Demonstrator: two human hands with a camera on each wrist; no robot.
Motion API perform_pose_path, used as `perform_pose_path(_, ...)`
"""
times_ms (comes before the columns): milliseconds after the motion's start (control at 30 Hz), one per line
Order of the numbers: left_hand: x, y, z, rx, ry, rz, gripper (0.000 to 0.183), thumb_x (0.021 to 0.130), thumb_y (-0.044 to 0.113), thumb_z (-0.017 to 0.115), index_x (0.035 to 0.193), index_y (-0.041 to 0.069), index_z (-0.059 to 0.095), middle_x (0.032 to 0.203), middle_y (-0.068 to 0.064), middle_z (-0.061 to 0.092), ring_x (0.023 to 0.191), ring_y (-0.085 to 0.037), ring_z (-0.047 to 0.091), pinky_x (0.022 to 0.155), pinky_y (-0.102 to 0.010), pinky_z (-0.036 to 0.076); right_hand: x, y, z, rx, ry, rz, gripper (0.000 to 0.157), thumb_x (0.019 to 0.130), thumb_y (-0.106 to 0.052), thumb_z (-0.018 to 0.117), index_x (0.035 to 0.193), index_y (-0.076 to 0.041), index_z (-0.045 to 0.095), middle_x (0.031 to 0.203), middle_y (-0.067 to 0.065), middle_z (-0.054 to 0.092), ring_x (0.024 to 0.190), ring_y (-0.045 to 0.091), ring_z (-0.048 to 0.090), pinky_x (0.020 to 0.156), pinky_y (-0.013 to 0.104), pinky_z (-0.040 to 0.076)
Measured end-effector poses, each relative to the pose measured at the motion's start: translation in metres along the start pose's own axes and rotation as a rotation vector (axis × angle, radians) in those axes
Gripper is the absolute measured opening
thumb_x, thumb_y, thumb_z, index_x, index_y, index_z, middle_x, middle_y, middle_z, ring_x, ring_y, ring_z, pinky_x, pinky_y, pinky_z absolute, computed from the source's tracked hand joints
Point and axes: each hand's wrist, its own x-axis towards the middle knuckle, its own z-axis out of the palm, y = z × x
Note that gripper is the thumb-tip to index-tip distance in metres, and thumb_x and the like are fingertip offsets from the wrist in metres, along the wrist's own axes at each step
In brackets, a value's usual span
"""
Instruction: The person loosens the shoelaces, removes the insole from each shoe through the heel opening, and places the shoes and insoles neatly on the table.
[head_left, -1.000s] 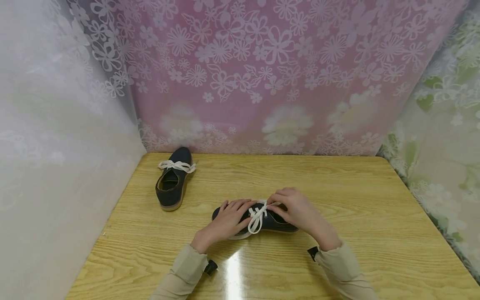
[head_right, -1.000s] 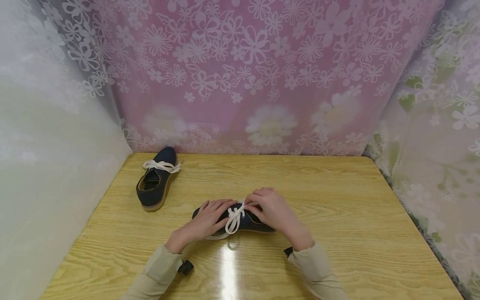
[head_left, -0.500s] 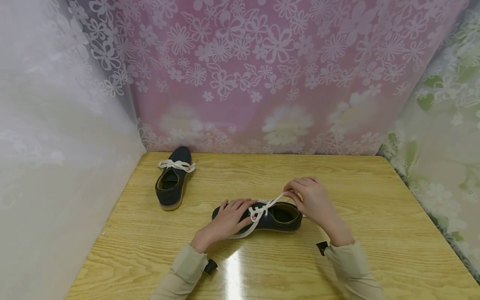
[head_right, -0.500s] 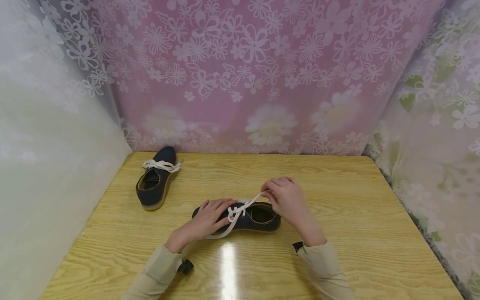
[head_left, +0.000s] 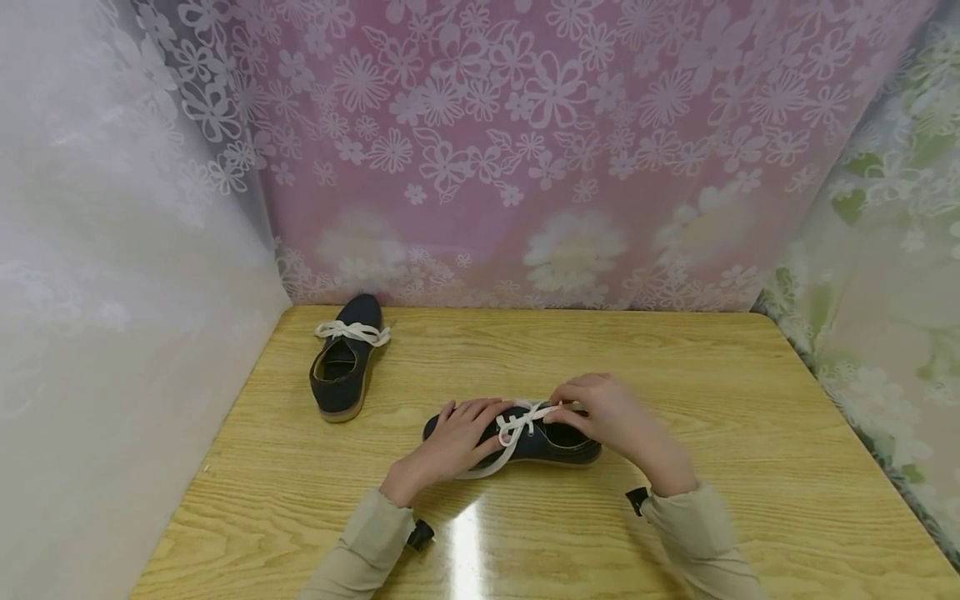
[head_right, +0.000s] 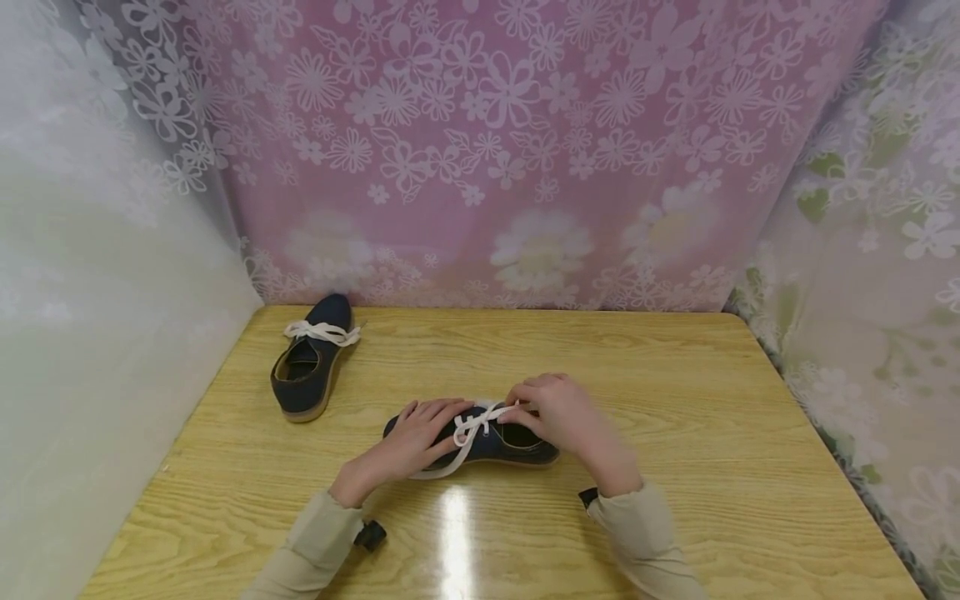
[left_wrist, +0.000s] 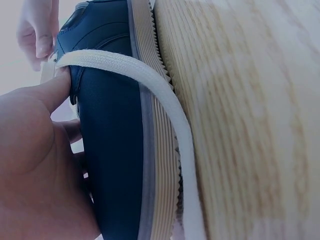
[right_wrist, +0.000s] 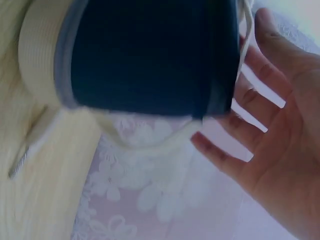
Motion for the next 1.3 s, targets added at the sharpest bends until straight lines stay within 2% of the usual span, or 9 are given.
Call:
perform_pose_path(133,0.0,0.001,0.0,-0.005,-0.005,-0.005,0.056,0.095,0.054,0.033,0.145,0.029,0.027,0.144,0.0,0.034,0.132,-0.023,0.032,0.104,-0.06,0.018,0.003,-0.007,0.007,0.035,0.019,-0.072,0.013,0.082,-0.036,0.068,0.091,-0.027,0.069,0.081,-0.016,0.06,0.069,0.002,0.054,0.073,0.033,0.047)
perform_pose_path(300,-0.001,0.001,-0.001,-0.011,-0.001,0.003,0.055,0.095,0.052,0.034,0.145,0.028,0.027,0.144,0.0,0.035,0.132,-0.024,0.032,0.104,-0.06,0.019,0.006,-0.011,0.011,0.037,0.087,-0.094,0.007,0.081,-0.028,0.07,0.088,-0.026,0.069,0.081,-0.014,0.062,0.072,0.004,0.057,0.079,0.035,0.047)
perform_pose_path(567,0.0,0.001,0.0,-0.024,-0.017,-0.008,0.057,0.095,0.053,0.033,0.145,0.029,0.026,0.144,0.0,0.034,0.133,-0.023,0.031,0.105,-0.059,0.017,0.004,-0.007,0.006,-0.046,0.212,-0.097,0.01,0.075,-0.026,0.075,0.084,-0.024,0.07,0.08,-0.01,0.066,0.077,0.012,0.06,0.08,0.039,0.044)
perform_pose_path(833,0.0,0.001,-0.001,-0.037,-0.019,-0.016,0.055,0.095,0.053,0.033,0.145,0.029,0.026,0.145,0.0,0.033,0.134,-0.024,0.03,0.105,-0.06,0.016,-0.002,0.007,-0.008,-0.078,0.314,-0.045,0.01,0.074,-0.022,0.076,0.081,-0.02,0.07,0.076,-0.005,0.065,0.074,0.018,0.06,0.08,0.041,0.045)
perform_pose_path(933,0.0,0.001,-0.001,-0.039,-0.02,-0.011,0.055,0.096,0.052,0.033,0.145,0.029,0.026,0.146,0.0,0.032,0.134,-0.024,0.03,0.105,-0.06,0.016,-0.004,0.011,-0.011,-0.078,0.271,-0.023,0.01,0.075,-0.023,0.076,0.082,-0.02,0.069,0.075,-0.007,0.065,0.07,0.014,0.06,0.075,0.039,0.047)
perform_pose_path(1167,0.0,0.0,-0.001,-0.041,-0.02,-0.013,0.056,0.096,0.052,0.033,0.145,0.028,0.026,0.146,0.001,0.032,0.134,-0.023,0.029,0.106,-0.059,0.015,-0.003,0.008,-0.009,0.003,0.02,0.016,0.009,0.082,-0.029,0.07,0.089,-0.025,0.067,0.078,-0.014,0.063,0.066,0.002,0.056,0.064,0.028,0.047)
perform_pose_path(1300,0.0,0.0,-0.001,-0.039,-0.021,-0.014,0.056,0.096,0.052,0.033,0.145,0.029,0.026,0.146,0.001,0.032,0.134,-0.023,0.029,0.106,-0.059,0.016,0.0,0.001,-0.002,0.037,-0.023,-0.021,0.011,0.082,-0.031,0.069,0.09,-0.025,0.067,0.084,-0.012,0.064,0.071,0.002,0.059,0.065,0.026,0.049)
